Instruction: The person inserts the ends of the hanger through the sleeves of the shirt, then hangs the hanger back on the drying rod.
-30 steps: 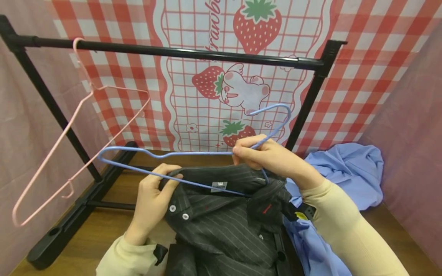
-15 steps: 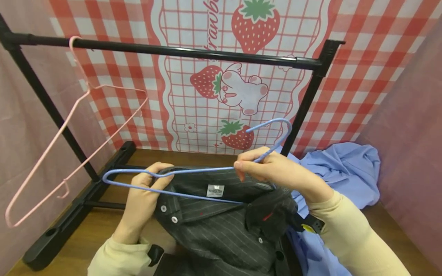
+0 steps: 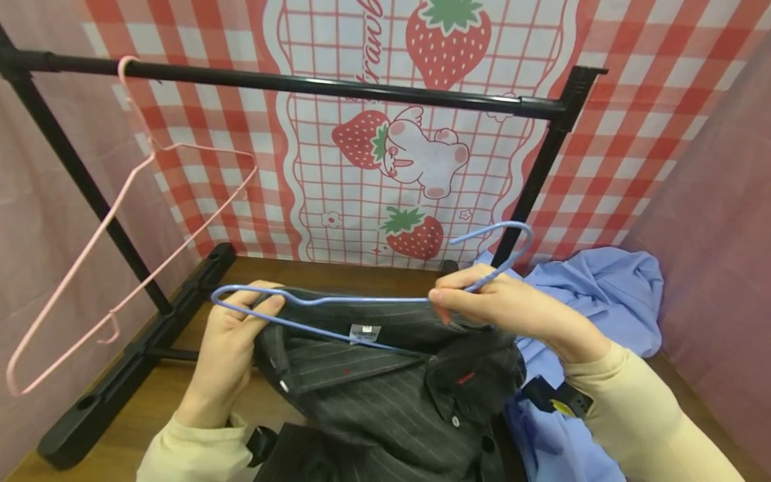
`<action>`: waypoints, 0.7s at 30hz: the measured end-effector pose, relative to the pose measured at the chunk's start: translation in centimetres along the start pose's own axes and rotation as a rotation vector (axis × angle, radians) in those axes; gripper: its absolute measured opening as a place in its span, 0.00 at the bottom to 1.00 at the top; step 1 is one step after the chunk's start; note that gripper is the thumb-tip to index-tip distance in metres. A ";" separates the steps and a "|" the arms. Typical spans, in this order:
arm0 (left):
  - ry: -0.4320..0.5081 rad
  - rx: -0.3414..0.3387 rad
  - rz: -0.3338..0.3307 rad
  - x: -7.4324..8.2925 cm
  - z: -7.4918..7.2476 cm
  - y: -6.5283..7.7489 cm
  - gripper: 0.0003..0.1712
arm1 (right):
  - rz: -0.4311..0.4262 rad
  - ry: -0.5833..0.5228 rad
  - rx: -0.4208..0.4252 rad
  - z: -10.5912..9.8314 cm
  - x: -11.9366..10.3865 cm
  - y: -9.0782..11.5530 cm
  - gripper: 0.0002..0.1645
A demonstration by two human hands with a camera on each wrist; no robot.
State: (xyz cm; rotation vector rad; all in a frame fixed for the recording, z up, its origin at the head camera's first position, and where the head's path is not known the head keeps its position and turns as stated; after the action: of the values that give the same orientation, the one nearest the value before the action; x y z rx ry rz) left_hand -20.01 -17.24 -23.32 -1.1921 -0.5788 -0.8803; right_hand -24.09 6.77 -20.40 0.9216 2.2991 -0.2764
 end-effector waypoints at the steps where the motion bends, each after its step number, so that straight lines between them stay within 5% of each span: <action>1: 0.016 -0.004 -0.002 0.1 0.0 0.0 0.09 | 0.002 0.006 -0.007 0.0 0.0 0.2 0.21; 8: -0.001 -0.091 -0.067 -0.2 0.7 0.2 0.10 | -0.034 0.044 -0.014 0.1 -0.1 2.2 0.20; 15: -0.021 -0.191 -0.004 0.8 2.1 0.7 0.12 | -0.245 -0.144 0.159 -1.6 -1.7 2.3 0.17; 18: -0.071 -0.256 0.031 1.3 2.8 1.3 0.13 | -0.288 -0.189 0.152 -1.4 -2.0 1.2 0.15; 21: -0.116 -0.322 0.097 2.0 3.6 1.7 0.15 | -0.311 -0.116 0.107 -0.7 -1.6 -0.1 0.12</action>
State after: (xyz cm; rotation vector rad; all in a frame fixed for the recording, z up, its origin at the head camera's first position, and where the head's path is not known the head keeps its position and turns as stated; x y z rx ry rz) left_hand -17.31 -14.14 -21.66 -1.5577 -0.4783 -0.8456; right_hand -23.60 6.12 -18.79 0.5781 2.3314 -0.5746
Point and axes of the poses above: each hand's wrist, its own y-axis away from the middle knuckle, its own z-axis out of the palm, x = y × z, the point moved 9 cm from there along -y, towards the middle knuckle, and after that the axes turned 7 degrees about y, right-handed, at the moved point
